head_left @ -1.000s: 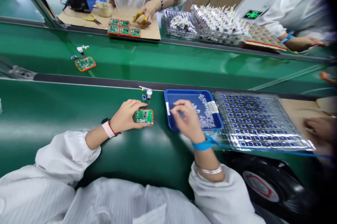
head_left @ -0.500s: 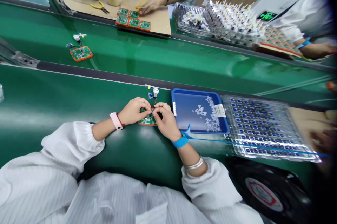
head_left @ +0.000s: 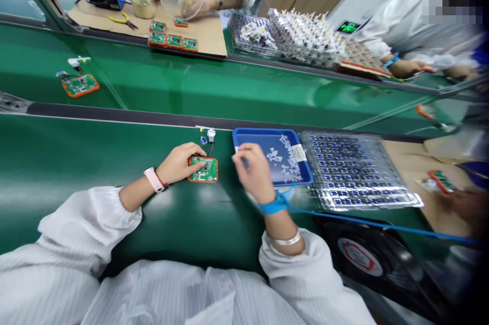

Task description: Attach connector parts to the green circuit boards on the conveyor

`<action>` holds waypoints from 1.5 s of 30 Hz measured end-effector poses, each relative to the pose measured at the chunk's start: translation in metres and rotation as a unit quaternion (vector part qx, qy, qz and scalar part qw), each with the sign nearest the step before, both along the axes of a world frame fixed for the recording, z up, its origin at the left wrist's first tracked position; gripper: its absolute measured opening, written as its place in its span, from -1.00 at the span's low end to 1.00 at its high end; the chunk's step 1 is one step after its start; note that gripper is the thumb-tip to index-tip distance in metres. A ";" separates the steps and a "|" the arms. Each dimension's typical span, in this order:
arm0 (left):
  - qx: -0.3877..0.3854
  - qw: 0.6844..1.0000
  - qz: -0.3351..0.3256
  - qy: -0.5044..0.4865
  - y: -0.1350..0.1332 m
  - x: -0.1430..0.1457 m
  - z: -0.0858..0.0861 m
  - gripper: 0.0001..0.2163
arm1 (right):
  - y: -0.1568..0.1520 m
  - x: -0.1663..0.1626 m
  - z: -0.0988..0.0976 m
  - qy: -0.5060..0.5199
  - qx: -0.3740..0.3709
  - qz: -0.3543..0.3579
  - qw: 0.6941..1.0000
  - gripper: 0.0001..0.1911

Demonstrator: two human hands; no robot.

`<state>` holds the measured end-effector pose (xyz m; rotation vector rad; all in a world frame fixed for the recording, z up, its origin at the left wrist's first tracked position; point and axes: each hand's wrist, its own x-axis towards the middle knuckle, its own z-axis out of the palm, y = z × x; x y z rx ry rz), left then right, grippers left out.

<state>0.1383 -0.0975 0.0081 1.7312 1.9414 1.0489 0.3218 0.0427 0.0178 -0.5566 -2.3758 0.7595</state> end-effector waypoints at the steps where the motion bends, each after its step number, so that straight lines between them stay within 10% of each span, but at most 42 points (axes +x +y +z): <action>1: 0.002 1.000 -0.002 0.005 -0.001 -0.001 -0.001 -0.85 | 0.015 0.013 0.000 0.000 0.016 -0.040 0.999 -0.86; 8: -0.004 1.000 -0.015 0.012 0.000 -0.003 -0.004 -0.84 | 0.083 0.074 -0.028 -0.104 0.006 -0.187 0.977 -0.87; 18: -0.004 1.000 -0.007 -0.010 0.001 -0.002 0.000 -0.84 | 0.087 0.074 -0.031 -0.139 -0.004 -0.160 0.977 -0.82; 29: 0.025 0.989 0.012 -0.144 0.001 0.009 0.005 -0.87 | -0.036 -0.032 -0.002 -0.001 -0.113 0.072 0.991 -0.87; 45: -0.096 0.994 0.030 -0.051 0.010 0.005 0.009 -0.90 | -0.036 -0.037 -0.021 -0.053 -0.157 0.072 0.984 -0.85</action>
